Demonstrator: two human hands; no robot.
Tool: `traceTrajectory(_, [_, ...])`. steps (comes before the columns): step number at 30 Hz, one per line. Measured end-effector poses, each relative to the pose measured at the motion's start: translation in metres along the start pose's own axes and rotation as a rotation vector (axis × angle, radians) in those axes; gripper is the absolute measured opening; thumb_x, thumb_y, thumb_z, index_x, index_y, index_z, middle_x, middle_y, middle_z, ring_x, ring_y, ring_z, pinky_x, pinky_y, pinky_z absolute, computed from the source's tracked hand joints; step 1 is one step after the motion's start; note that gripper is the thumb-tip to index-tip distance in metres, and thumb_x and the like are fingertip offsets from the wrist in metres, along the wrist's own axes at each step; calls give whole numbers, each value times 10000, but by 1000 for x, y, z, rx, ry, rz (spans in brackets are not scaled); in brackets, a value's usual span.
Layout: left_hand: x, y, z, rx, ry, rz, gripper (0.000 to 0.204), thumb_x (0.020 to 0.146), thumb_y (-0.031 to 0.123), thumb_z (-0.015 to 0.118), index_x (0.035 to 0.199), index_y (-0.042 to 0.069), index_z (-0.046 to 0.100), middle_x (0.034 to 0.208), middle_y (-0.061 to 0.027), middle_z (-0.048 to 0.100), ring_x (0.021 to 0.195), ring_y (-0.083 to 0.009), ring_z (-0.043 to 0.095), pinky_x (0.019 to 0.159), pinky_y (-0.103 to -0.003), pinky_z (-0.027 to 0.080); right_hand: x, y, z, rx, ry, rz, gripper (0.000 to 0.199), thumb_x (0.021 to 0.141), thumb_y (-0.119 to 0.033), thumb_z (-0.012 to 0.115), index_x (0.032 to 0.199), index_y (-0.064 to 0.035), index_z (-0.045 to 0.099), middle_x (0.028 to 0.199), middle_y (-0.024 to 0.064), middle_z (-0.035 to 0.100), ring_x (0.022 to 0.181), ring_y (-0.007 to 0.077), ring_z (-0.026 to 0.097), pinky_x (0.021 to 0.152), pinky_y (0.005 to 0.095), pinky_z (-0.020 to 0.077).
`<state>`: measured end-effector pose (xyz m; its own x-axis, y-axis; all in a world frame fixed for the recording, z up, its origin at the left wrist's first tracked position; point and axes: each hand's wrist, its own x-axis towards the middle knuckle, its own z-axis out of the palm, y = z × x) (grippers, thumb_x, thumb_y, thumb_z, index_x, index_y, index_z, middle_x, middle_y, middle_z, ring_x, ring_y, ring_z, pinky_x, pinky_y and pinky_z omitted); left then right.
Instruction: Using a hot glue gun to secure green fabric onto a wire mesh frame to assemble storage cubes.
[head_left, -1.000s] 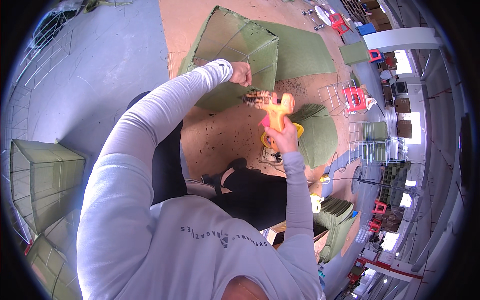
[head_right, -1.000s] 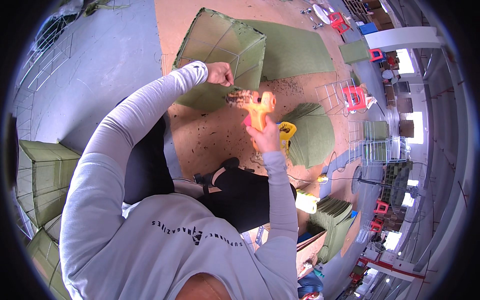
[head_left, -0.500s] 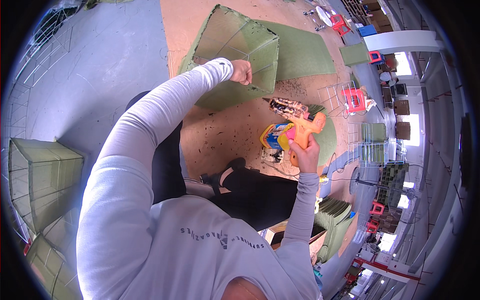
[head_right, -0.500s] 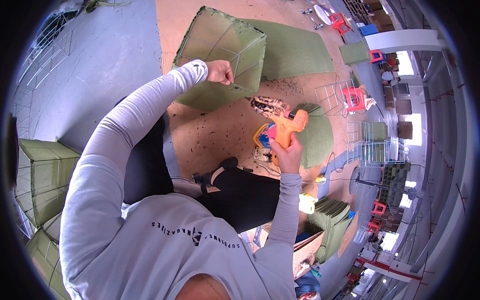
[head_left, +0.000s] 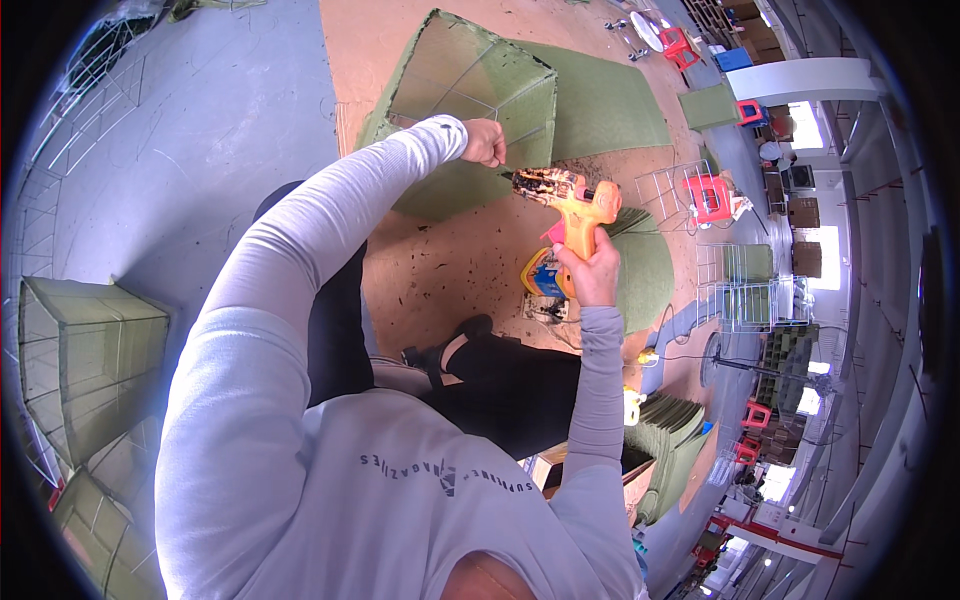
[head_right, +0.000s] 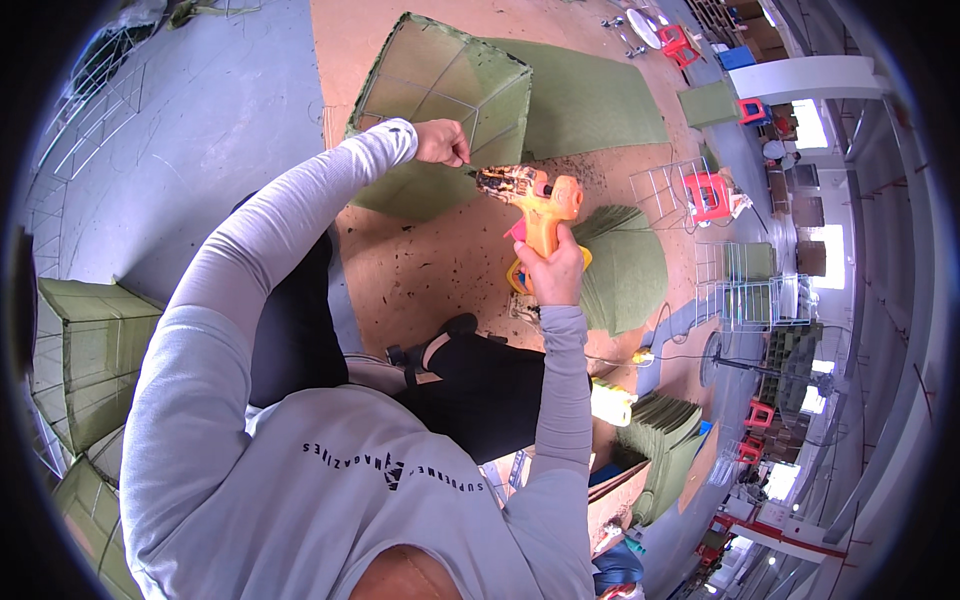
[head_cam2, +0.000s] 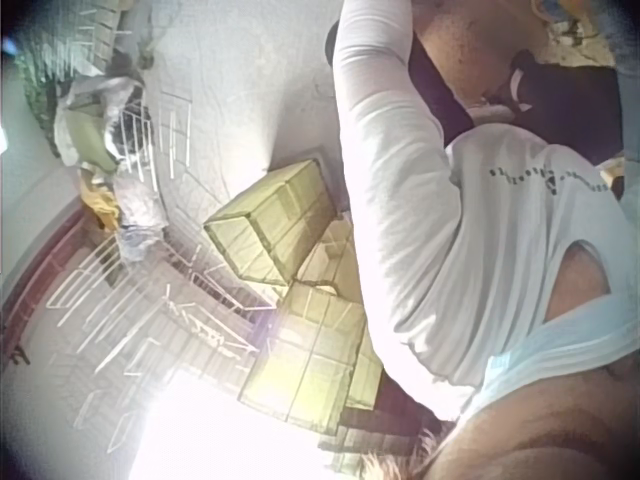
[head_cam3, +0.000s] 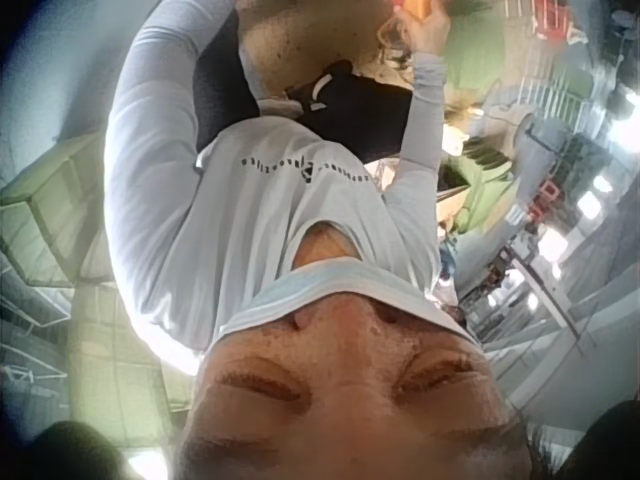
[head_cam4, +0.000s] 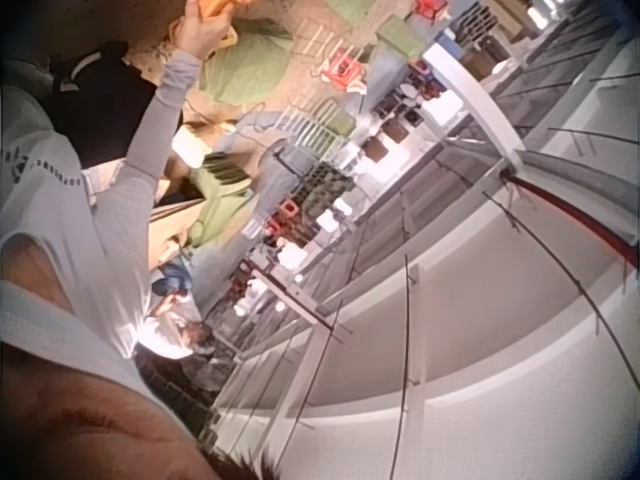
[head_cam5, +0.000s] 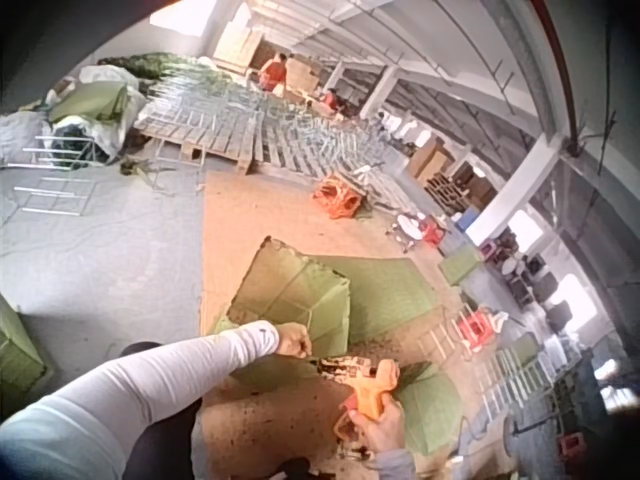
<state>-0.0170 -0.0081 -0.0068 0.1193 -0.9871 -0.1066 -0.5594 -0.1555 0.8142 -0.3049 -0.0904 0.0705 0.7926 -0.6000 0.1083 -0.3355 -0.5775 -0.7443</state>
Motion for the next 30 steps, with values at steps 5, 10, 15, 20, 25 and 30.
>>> traceTrajectory(5, [-7, 6, -2, 28, 2, 17, 218, 775, 111, 668, 975, 25, 669, 872, -89, 680, 811, -186, 623, 738, -301, 481, -10, -35, -16, 239, 44, 155, 291, 737, -31, 689, 979, -5, 532, 793, 49, 611, 584, 108, 569, 519, 232, 463])
traceTrajectory(10, [-8, 4, -3, 24, 8, 17, 219, 773, 110, 666, 977, 28, 670, 881, -91, 681, 816, -189, 624, 742, -302, 481, -17, -33, -31, 269, -9, 177, 295, 742, -20, 680, 998, -1, 535, 805, 43, 605, 592, 100, 564, 522, 230, 473])
traceTrajectory(15, [-3, 4, 0, 29, 1, 18, 224, 769, 108, 668, 981, 38, 671, 882, -90, 683, 806, -197, 627, 736, -306, 486, -18, -21, -7, 200, -72, 204, 266, 733, -33, 673, 964, 18, 550, 824, 46, 608, 644, 94, 572, 532, 244, 482])
traceTrajectory(20, [0, -1, -3, 45, 18, 24, 225, 767, 113, 670, 978, 34, 671, 881, -94, 683, 803, -193, 628, 731, -302, 484, -4, -24, -1, 211, -5, 123, 264, 734, -20, 679, 963, 13, 553, 832, 52, 615, 659, 87, 571, 580, 242, 479])
traceTrajectory(25, [-2, -5, -1, -7, -20, 47, 221, 768, 116, 670, 974, 35, 673, 872, -94, 684, 799, -183, 628, 723, -299, 483, -3, -39, -24, 322, 102, 127, 265, 753, 5, 670, 982, 0, 537, 791, 45, 601, 566, 103, 552, 520, 245, 458])
traceTrajectory(30, [-2, 2, -2, -20, -6, 9, 212, 768, 104, 664, 968, 39, 678, 859, -84, 688, 782, -165, 625, 705, -293, 483, -19, -29, -25, 303, 21, 168, 260, 744, -6, 676, 966, -3, 541, 782, 48, 599, 564, 105, 551, 503, 240, 455])
